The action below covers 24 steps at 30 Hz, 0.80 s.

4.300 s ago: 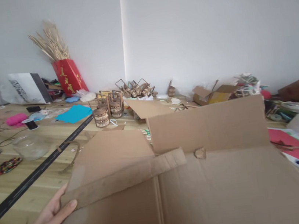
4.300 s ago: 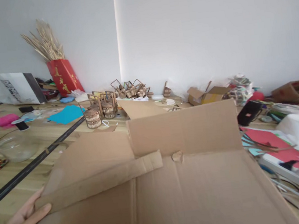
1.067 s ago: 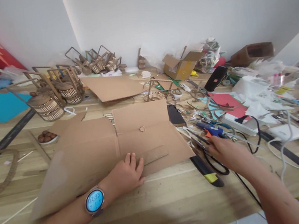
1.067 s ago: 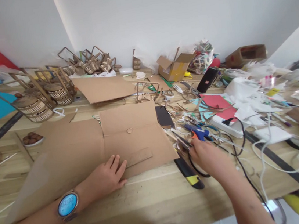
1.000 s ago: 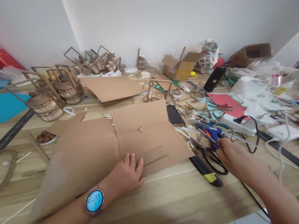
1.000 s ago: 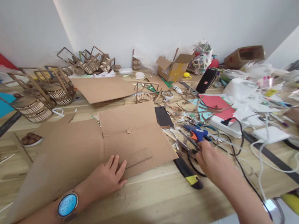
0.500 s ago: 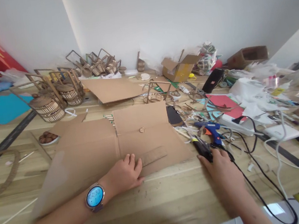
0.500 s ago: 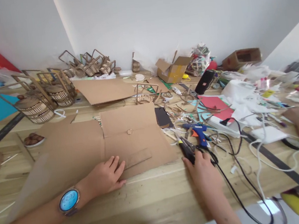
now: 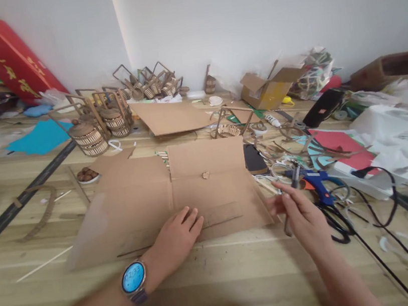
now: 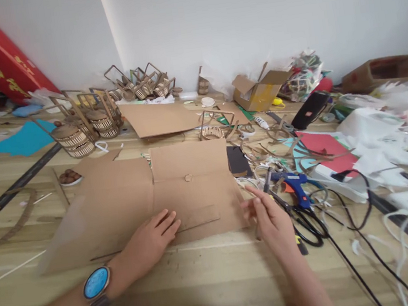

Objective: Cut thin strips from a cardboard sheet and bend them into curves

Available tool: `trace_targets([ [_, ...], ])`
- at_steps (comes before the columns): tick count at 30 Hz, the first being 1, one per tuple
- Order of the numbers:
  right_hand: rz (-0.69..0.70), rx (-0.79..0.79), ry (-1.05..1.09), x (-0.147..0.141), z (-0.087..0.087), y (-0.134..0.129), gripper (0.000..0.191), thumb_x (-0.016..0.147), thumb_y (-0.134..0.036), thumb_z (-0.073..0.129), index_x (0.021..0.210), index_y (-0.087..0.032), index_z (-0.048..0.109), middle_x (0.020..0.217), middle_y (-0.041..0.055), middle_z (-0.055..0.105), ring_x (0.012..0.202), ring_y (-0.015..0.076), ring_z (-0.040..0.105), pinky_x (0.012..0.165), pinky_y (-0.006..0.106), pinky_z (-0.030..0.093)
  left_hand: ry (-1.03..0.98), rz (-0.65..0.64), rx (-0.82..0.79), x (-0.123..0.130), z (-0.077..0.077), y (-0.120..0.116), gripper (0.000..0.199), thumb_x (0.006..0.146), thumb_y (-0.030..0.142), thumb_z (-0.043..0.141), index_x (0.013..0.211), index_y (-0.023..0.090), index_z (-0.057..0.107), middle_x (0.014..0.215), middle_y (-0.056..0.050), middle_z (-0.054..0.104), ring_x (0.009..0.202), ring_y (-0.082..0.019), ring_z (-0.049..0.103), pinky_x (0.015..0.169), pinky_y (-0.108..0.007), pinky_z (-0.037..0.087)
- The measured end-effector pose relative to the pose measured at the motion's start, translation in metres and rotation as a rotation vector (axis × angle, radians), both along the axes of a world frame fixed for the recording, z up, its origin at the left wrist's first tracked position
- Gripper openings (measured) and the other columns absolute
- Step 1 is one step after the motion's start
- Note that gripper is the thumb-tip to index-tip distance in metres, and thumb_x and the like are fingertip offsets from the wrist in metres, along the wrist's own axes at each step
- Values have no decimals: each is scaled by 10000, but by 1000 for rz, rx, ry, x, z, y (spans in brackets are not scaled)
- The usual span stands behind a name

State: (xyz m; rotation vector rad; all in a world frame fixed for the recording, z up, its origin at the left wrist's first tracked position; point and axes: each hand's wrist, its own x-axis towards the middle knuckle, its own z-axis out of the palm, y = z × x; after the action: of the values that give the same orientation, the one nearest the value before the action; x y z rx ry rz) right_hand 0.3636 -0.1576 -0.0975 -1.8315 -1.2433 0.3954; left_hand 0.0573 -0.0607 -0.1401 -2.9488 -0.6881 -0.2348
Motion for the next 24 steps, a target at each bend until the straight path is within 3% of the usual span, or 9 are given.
trace_targets([
  [3, 83, 27, -11, 4, -7, 14, 383, 836, -476, 520, 1126, -226, 501, 1064, 130, 748, 935, 253, 709, 847, 399, 528, 9, 22, -81, 17, 6, -12, 463, 940, 47, 424, 1377, 161, 531, 1429, -138, 547, 1334, -306, 492, 1045, -464, 439],
  [6, 209, -47, -50, 8, -17, 20, 363, 721, -432, 656, 956, -266, 435, 1182, 149, 719, 1089, 284, 670, 941, 453, 489, -15, 36, -158, 36, 10, -18, 490, 942, 54, 425, 1399, 206, 521, 1458, -104, 526, 1378, -295, 442, 1069, -472, 421],
  [11, 400, -114, -148, 13, -28, 19, 265, 771, -380, 653, 809, -276, 412, 1164, 136, 728, 1235, 300, 589, 1004, 524, 428, -76, 31, -185, 45, 4, -14, 486, 950, 63, 444, 1396, 237, 531, 1465, -73, 523, 1395, -272, 423, 1076, -462, 443],
  [17, 487, -10, -339, 16, -34, 15, 191, 819, -300, 641, 869, -269, 459, 1123, 88, 739, 1155, 251, 630, 931, 442, 486, -229, 26, -114, 35, 3, -12, 325, 1008, 248, 467, 1275, 132, 612, 1373, -116, 600, 1280, -261, 542, 1028, -419, 517],
  [24, 466, -15, -348, 25, -39, 8, 155, 870, -306, 614, 858, -268, 464, 1078, 68, 731, 1078, 225, 652, 976, 441, 462, -275, 76, -77, 35, 10, -17, 224, 991, 239, 494, 1101, 170, 677, 1200, -114, 675, 1072, -255, 606, 920, -455, 550],
])
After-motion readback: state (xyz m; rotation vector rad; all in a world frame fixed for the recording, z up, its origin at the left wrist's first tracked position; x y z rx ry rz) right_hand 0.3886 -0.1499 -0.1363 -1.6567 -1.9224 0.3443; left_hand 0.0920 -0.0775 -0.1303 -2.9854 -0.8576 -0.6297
